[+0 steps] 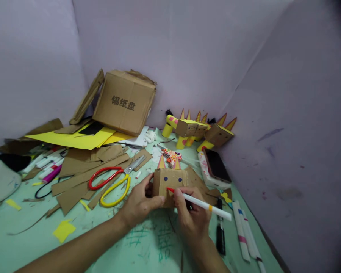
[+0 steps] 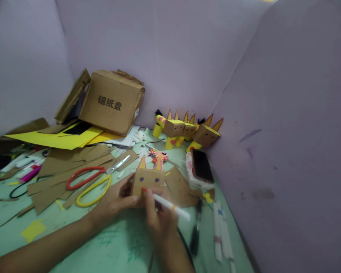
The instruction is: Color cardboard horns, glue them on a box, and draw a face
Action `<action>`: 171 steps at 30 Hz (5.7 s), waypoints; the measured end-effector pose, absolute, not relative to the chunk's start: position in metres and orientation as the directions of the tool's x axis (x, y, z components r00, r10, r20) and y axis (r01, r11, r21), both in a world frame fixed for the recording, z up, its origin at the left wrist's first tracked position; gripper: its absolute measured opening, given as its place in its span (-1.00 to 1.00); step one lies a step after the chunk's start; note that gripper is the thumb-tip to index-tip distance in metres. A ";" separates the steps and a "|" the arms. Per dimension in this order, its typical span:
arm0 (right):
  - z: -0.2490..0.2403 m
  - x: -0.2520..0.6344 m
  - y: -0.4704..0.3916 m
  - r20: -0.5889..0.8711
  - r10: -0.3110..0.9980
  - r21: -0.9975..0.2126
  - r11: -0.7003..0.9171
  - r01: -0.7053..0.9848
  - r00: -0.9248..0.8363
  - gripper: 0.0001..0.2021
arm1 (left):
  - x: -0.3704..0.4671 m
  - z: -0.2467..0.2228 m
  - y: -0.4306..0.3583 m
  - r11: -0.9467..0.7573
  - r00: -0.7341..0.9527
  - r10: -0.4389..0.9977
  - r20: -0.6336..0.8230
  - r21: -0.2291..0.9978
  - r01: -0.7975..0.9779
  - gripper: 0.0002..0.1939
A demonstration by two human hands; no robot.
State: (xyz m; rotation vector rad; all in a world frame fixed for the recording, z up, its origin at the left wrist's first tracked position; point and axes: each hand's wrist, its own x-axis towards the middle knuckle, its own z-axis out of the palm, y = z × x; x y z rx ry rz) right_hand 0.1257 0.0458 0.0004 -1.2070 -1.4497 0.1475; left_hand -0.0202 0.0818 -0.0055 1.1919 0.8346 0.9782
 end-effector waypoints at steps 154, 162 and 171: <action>0.000 0.125 0.044 0.599 0.749 -0.740 0.382 0.554 0.283 -0.81 | -0.022 -0.010 0.081 0.018 0.371 0.927 0.054 0.982 -0.187 -0.31; -0.001 0.125 0.046 0.600 0.755 -0.738 0.396 0.547 0.263 -0.81 | -0.022 -0.010 0.081 0.017 0.364 0.930 0.047 0.985 -0.172 -0.30; 0.000 0.123 0.045 0.562 0.761 -0.791 0.380 0.479 0.324 -0.82 | -0.021 -0.007 0.082 0.037 0.366 0.930 0.034 0.982 -0.186 -0.28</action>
